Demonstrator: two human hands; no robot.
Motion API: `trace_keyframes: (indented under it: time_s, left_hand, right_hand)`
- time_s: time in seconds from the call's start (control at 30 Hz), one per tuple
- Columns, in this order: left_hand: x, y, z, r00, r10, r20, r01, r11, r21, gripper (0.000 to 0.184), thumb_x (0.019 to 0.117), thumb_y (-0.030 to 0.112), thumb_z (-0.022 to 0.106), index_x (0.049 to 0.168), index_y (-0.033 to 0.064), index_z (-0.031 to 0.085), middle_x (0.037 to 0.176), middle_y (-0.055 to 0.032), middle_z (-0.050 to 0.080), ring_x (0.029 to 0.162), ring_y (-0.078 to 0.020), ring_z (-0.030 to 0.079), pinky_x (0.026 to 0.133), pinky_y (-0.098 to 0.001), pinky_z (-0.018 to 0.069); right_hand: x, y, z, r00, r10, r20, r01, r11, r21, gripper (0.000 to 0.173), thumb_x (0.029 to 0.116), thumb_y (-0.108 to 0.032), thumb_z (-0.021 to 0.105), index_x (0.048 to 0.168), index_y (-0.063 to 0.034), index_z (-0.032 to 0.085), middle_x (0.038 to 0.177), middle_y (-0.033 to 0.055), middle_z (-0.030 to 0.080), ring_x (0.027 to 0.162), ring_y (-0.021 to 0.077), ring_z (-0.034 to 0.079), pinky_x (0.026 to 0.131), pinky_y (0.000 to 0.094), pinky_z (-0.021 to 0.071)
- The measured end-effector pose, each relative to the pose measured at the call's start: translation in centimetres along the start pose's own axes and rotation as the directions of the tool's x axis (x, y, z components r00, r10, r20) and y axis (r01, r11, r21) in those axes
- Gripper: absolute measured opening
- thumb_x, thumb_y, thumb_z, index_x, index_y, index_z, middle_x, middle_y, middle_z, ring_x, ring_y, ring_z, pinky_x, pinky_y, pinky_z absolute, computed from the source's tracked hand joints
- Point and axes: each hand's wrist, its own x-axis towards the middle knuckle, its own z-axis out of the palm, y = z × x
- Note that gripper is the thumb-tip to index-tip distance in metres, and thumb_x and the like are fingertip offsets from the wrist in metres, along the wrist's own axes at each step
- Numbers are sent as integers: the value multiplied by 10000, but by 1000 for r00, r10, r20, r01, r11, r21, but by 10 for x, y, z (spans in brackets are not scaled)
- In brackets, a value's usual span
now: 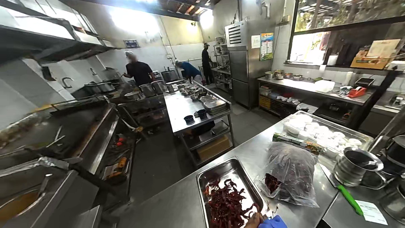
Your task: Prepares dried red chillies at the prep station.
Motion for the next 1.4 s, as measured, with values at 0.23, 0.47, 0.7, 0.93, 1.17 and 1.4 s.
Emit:
trace_keyframes:
  time_s: [0.23,0.47,0.7,0.93,1.17,1.4]
  left_hand:
    - [58,71,-63,819,573,16,-432,598,675,296,1067,102,470,1294,-57,573,995,-129,701,801,-177,670,737,-335,576]
    - [44,78,-109,851,488,194,-229,11,973,234,998,230,668,1184,106,737,1030,-58,752,878,-168,719,813,-436,605]
    - [25,6,-111,778,358,516,-493,-159,855,217,1000,219,616,1094,95,767,942,-5,755,786,-77,707,747,-309,625]
    - [24,-25,-140,884,-150,443,-450,-529,719,291,955,194,635,1223,150,737,1244,-103,684,1134,-300,652,959,-487,552]
    - [33,-46,-161,842,-186,506,-512,-568,644,194,935,196,653,1083,132,760,1272,-162,655,1146,-380,627,941,-553,528]
    - [29,-35,-145,730,-21,683,-575,-559,597,229,992,224,548,1046,131,751,1115,-76,736,1065,-307,687,915,-528,547]
  right_hand:
    - [-20,35,-5,940,308,147,-320,946,62,200,1005,-156,622,975,-22,767,921,102,747,888,202,704,869,420,552]
    - [-73,68,-61,726,688,-22,-670,714,204,211,1029,-178,574,1020,-57,748,859,33,733,795,155,703,762,330,606]
    - [-92,77,-84,324,934,148,-806,191,560,317,1096,-169,421,1147,10,677,926,125,698,775,201,665,708,331,572]
    - [-81,59,-58,459,802,383,-771,145,620,538,1070,-356,493,1543,-109,425,1551,101,481,1365,238,537,1118,427,473]
    - [-80,69,-79,569,786,243,-760,390,519,643,1045,-476,494,1605,-191,357,1646,16,371,1461,195,436,1174,440,423]
    - [-85,73,-90,521,750,407,-460,-155,874,680,1095,-530,189,1580,-70,315,1556,196,459,1390,378,504,1119,552,451]
